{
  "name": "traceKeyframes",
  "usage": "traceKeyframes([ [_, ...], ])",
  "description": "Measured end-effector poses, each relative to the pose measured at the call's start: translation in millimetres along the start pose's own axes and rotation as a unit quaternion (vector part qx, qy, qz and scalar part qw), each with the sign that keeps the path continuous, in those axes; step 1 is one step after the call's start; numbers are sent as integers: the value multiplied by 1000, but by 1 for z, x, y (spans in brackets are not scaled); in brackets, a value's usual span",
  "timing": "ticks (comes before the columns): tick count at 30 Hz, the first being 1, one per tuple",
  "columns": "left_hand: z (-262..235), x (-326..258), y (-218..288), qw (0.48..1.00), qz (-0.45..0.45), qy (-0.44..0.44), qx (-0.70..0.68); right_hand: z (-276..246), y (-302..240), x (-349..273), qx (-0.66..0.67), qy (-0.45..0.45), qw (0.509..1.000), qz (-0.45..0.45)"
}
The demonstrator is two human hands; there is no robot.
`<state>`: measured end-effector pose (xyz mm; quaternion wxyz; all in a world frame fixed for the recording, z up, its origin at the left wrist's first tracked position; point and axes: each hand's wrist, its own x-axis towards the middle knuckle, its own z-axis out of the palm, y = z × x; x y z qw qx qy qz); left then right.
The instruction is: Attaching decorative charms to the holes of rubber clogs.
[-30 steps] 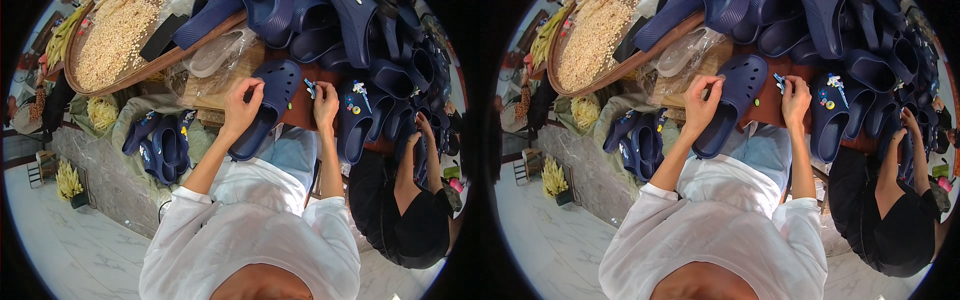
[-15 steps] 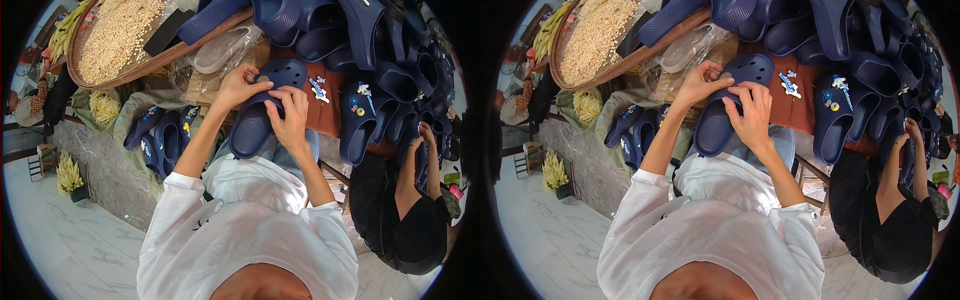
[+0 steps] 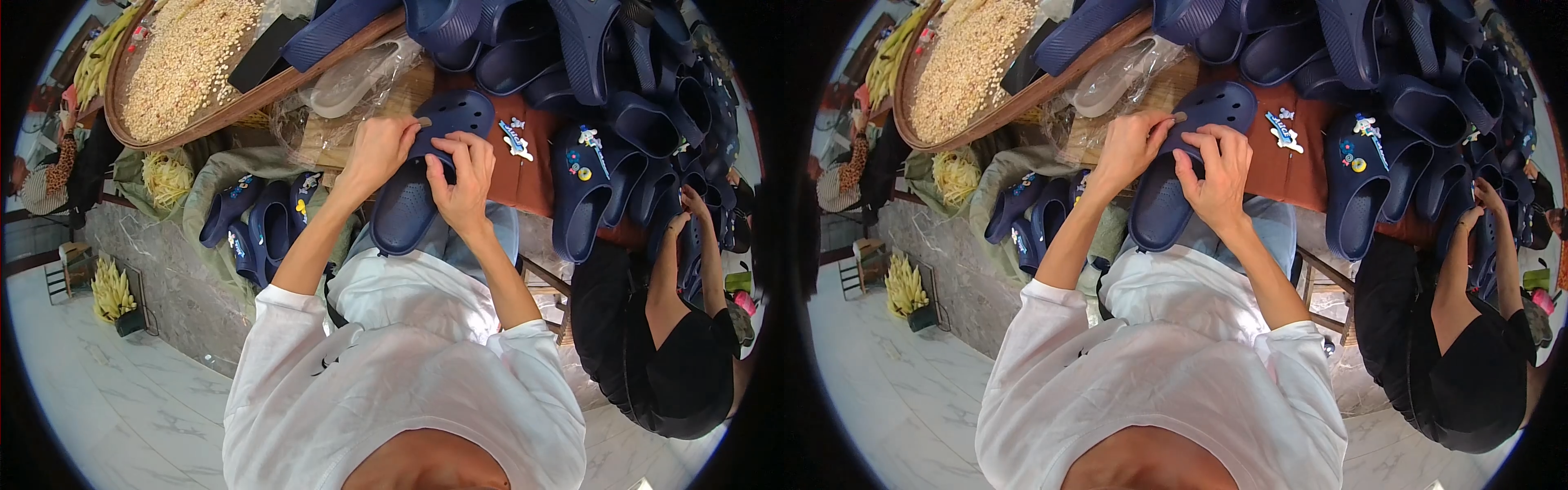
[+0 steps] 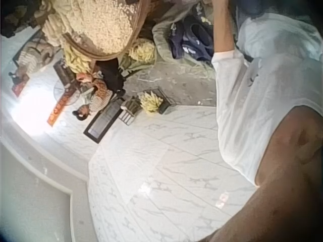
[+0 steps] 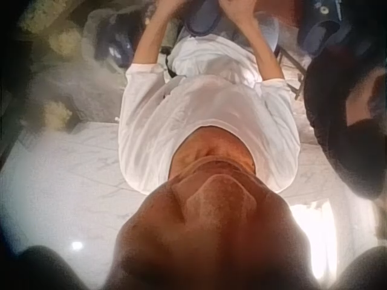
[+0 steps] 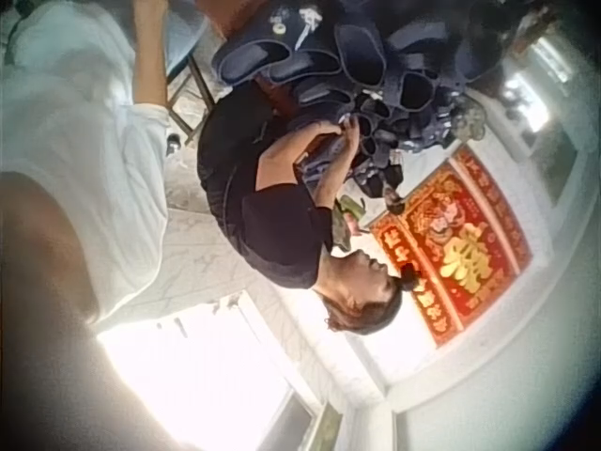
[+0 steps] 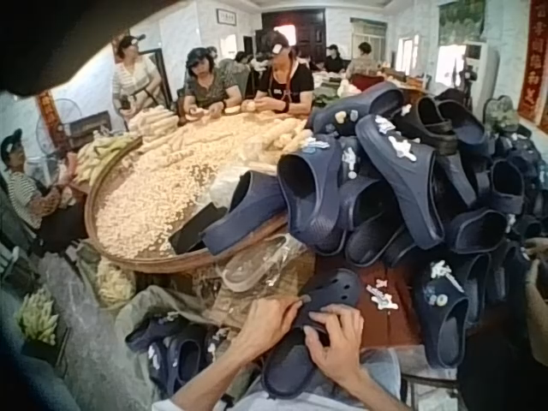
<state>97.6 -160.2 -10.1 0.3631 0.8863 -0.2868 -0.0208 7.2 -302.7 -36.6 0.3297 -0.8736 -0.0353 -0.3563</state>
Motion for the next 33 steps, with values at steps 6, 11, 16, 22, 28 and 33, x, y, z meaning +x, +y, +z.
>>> traceKeyframes([
  [6, 20, -5, -29, 976, -106, 82, -174, -2, -1, -7, 1, 7, 1000, -5],
  [11, 29, -14, -7, 923, -105, 172, -328, -10, -3, -2, 10, -13, 1000, 18],
  [16, 36, -25, 16, 883, -79, 174, -428, -16, -7, 15, 100, -55, 984, 134],
  [22, 44, -23, 19, 930, -20, 210, -302, -13, -3, 22, 121, -61, 980, 148],
  [28, 44, -25, 22, 922, -25, 195, -334, -12, 13, 20, 236, -20, 936, 262],
  [33, 48, -28, 9, 920, -35, 212, -327, -31, 59, 16, 68, 58, 971, 223],
])
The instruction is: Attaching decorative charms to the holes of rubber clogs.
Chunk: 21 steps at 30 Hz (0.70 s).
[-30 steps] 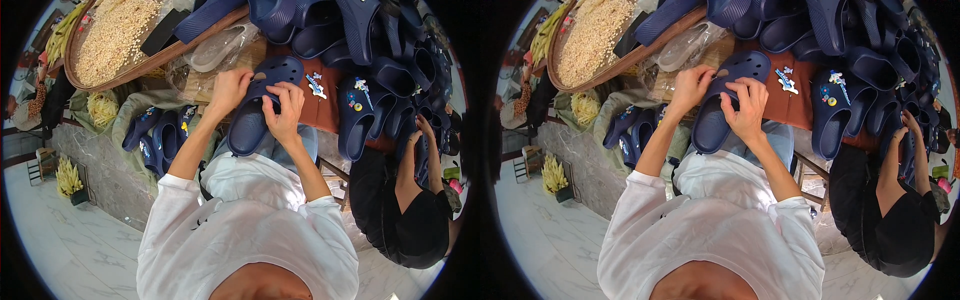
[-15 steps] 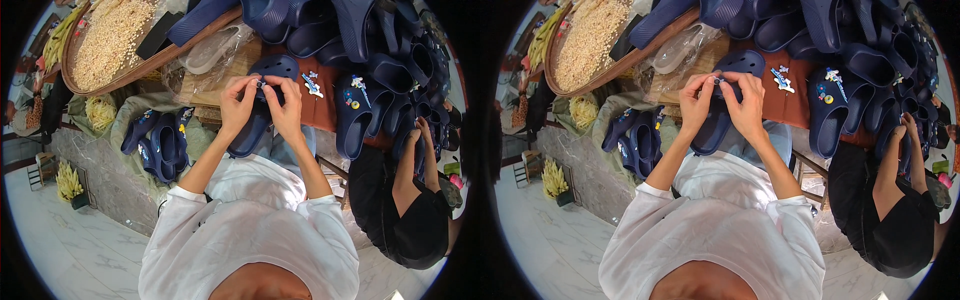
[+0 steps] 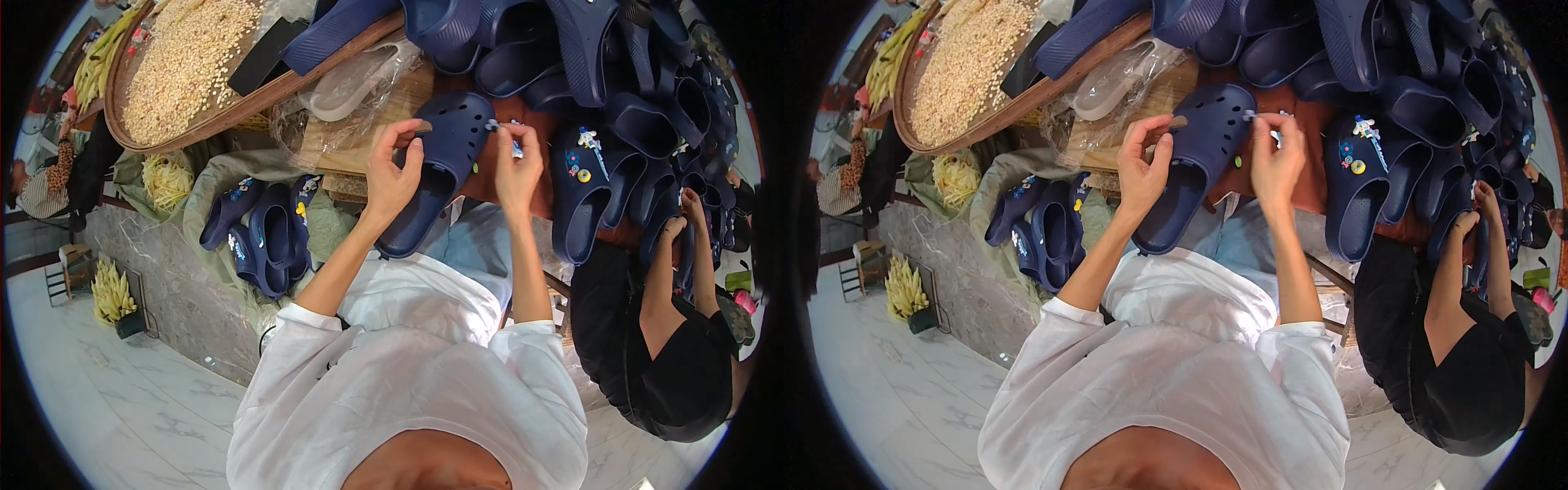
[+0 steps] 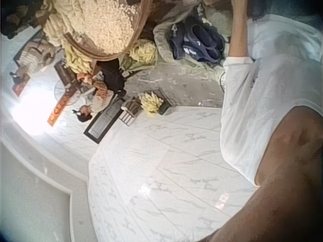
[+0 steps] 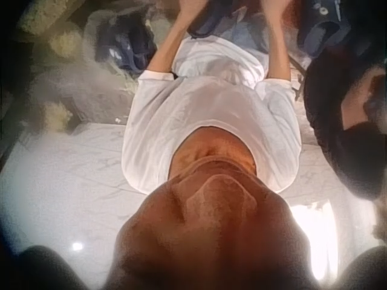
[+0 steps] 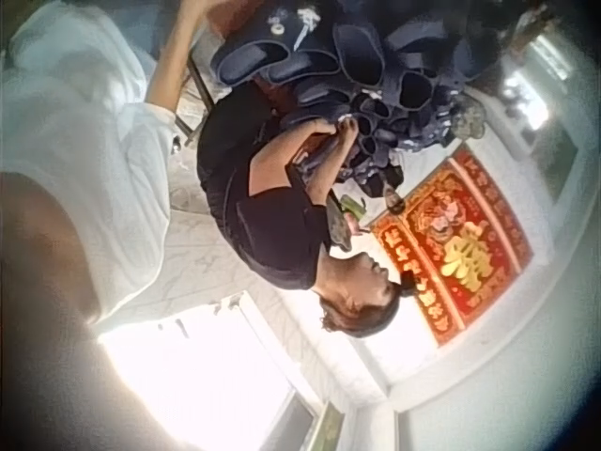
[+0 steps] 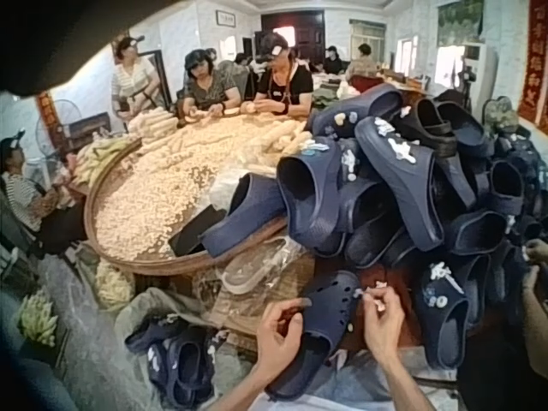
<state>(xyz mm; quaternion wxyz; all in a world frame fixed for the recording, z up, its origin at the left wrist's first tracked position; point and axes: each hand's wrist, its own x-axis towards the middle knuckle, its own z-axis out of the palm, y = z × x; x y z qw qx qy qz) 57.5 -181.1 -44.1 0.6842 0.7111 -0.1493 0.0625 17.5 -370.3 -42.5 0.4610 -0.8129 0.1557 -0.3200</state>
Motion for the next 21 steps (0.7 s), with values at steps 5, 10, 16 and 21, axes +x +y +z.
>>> traceKeyframes([
  [5, 1, 5, -7, 999, -19, -4, 32, -29, 48, 11, -234, -9, 971, -56],
  [10, 2, 11, -14, 999, -47, -25, 9, -29, 37, 11, -272, 16, 956, -107],
  [16, -10, 16, -21, 993, -74, -77, 48, 1, -43, -26, -44, -78, 980, -175],
  [21, -8, 40, -34, 985, -98, -128, 66, 21, -51, -49, -51, -68, 984, -159],
])
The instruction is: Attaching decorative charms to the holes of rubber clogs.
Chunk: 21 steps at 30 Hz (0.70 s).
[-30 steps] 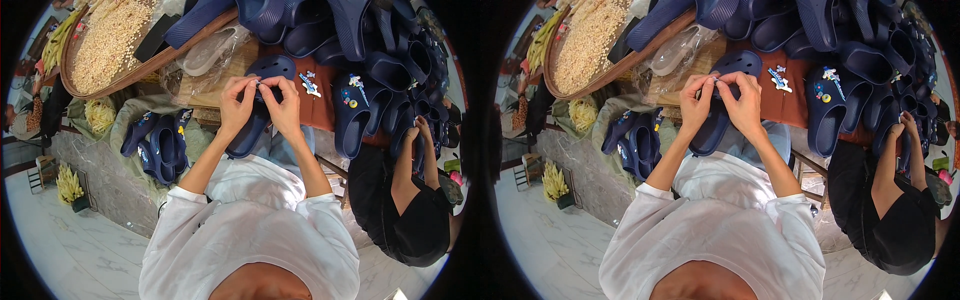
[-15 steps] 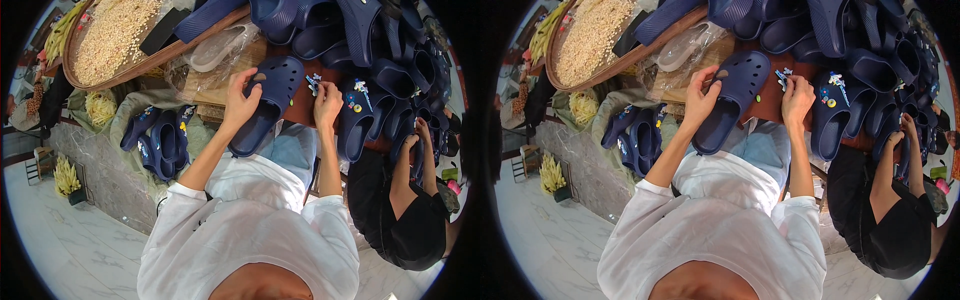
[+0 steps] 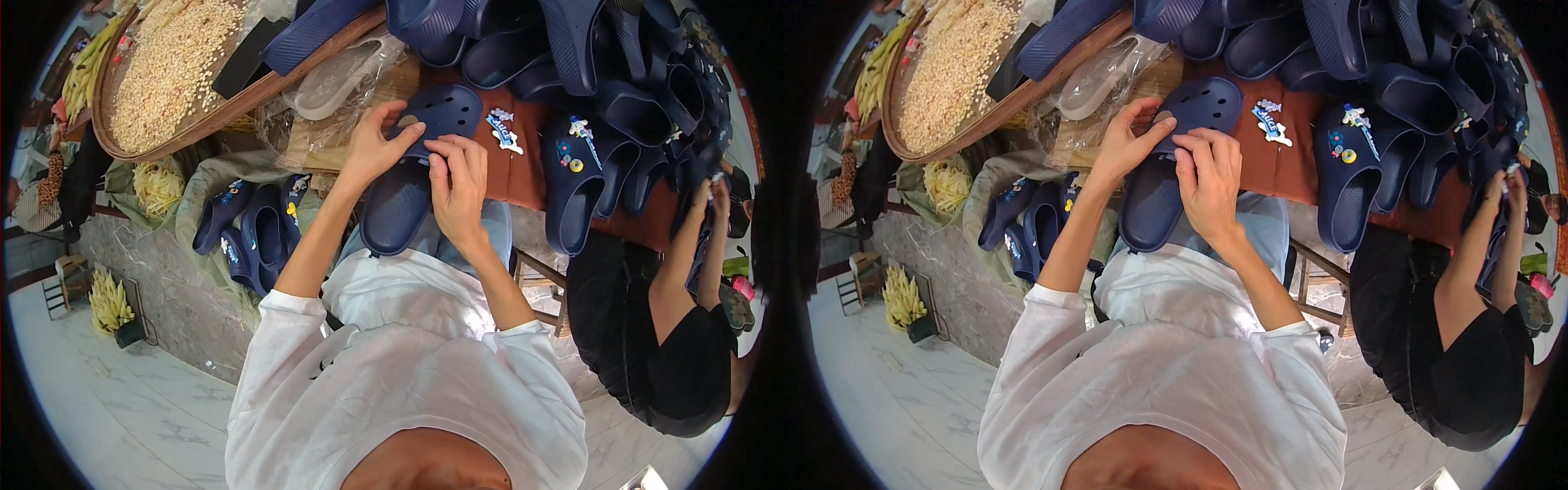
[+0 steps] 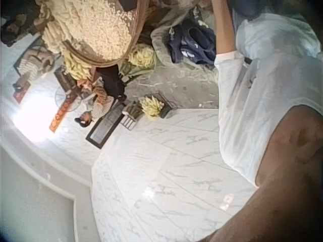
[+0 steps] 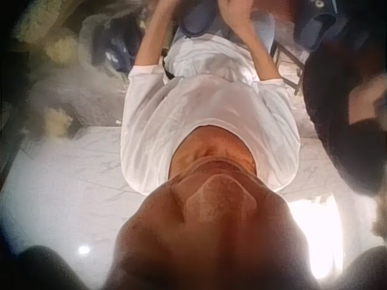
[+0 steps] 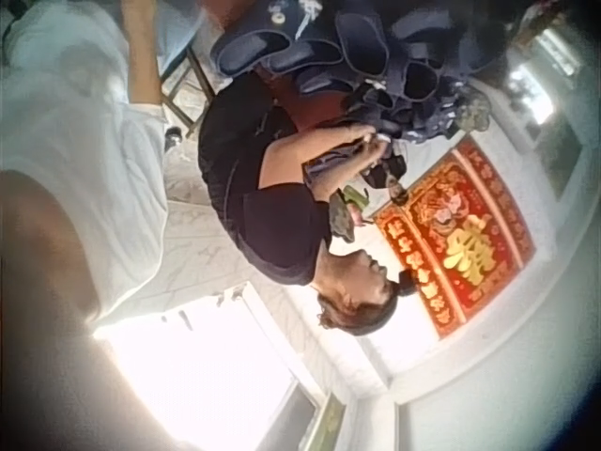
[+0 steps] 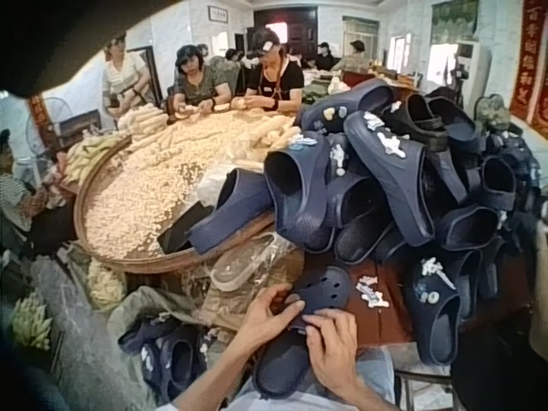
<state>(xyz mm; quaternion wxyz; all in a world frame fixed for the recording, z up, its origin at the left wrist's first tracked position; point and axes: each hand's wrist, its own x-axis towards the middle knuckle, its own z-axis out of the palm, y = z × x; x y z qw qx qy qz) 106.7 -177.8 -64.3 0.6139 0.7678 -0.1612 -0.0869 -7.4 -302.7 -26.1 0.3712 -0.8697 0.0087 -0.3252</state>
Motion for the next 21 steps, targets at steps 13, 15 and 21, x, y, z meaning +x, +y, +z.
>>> traceKeyframes([
  [13, -16, 26, 17, 976, -1, -59, 207, 17, 10, -6, -27, 49, 998, -31],
  [15, -16, 20, 26, 957, 107, -53, 263, 17, 10, -6, -30, 52, 998, -35],
  [21, -15, 14, 35, 928, 148, -51, 338, 20, 9, -7, -28, 54, 997, -37],
])
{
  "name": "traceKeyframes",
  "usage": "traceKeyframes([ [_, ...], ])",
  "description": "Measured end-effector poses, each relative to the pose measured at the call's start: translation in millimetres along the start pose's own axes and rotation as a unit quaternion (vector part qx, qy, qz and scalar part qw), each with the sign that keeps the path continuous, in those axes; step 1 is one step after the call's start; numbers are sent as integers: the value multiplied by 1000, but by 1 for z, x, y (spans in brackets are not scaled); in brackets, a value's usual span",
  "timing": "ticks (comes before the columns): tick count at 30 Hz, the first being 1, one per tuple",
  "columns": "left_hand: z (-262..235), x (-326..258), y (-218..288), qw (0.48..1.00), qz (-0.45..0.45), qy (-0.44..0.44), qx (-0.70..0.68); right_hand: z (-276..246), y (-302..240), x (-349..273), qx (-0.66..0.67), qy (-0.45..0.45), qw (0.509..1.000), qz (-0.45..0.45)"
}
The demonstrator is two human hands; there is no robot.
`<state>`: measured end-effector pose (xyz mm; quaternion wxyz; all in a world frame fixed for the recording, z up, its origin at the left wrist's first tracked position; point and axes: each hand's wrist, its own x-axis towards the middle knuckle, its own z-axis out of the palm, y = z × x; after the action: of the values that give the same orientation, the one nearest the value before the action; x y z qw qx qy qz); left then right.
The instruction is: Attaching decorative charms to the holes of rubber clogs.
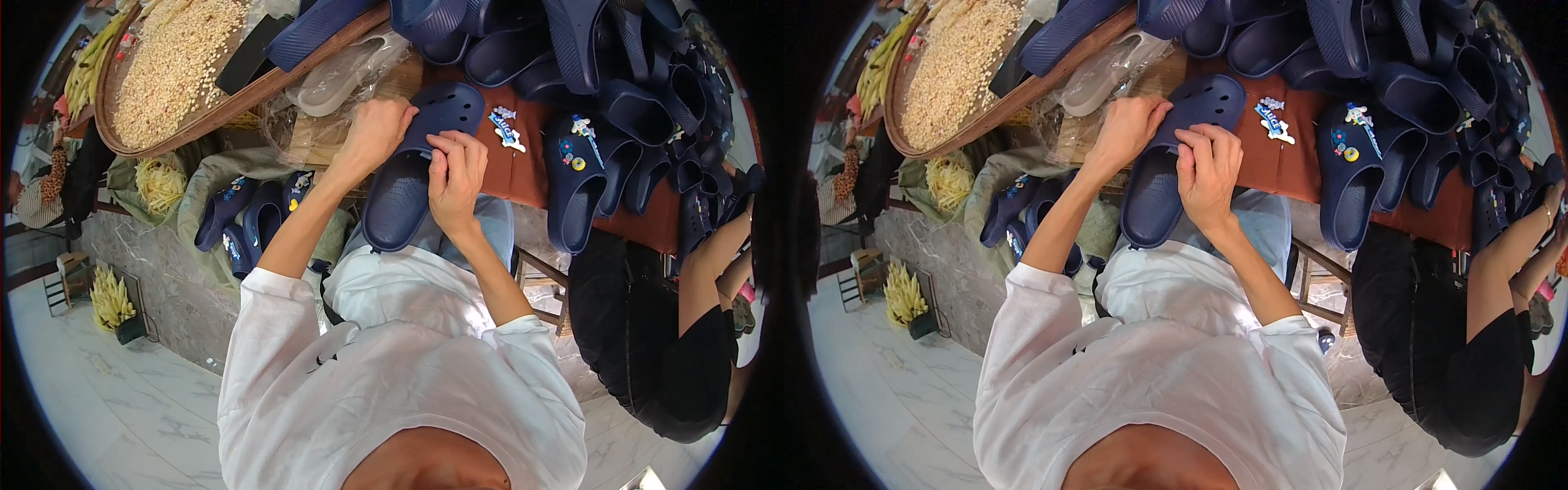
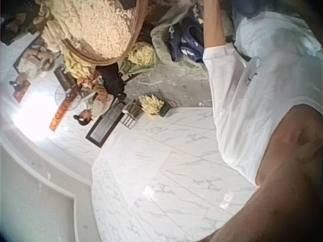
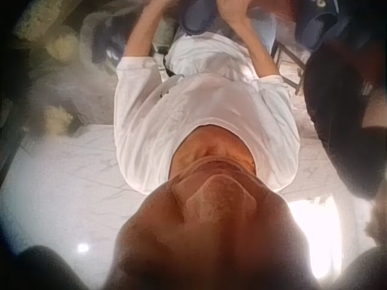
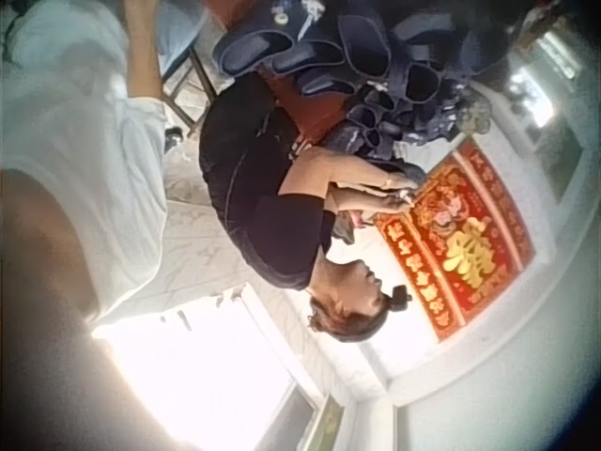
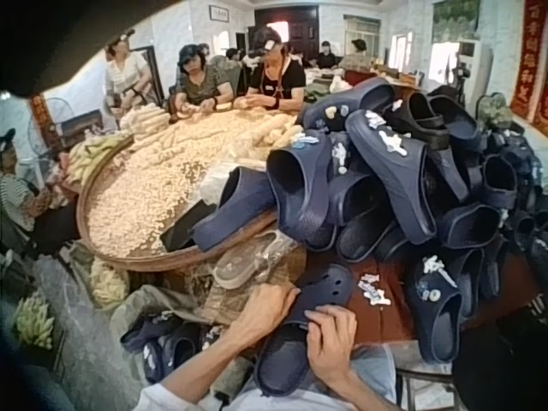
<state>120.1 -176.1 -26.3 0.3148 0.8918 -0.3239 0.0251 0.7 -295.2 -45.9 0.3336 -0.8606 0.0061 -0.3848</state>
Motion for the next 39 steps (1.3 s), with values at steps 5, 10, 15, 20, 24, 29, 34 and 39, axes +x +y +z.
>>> traceKeyframes([
  [5, 3, -2, -3, 1000, -19, 18, -14, 0, -1, 0, 1, 3, 1000, 4],
  [10, 11, -7, -6, 995, -51, 67, -59, 1, -1, 0, 2, 1, 1000, 7],
  [15, 22, -13, -18, 933, -216, 126, -258, -2, 2, -9, -11, 18, 1000, -5],
  [20, 15, -25, 5, 899, -184, 192, -348, -7, -1, -5, 5, -2, 1000, 0],
  [24, 2, -41, 39, 921, -86, 173, -338, -15, -6, 7, 40, -33, 998, 45],
  [29, 15, -46, 45, 928, -60, 168, -326, -16, -5, 22, 99, -48, 987, 120],
  [34, 18, -42, 45, 942, -32, 198, -271, -16, -3, 27, 153, -59, 970, 179],
  [39, 22, -41, 43, 936, -56, 186, -295, -12, 9, 27, 258, -48, 939, 223],
])
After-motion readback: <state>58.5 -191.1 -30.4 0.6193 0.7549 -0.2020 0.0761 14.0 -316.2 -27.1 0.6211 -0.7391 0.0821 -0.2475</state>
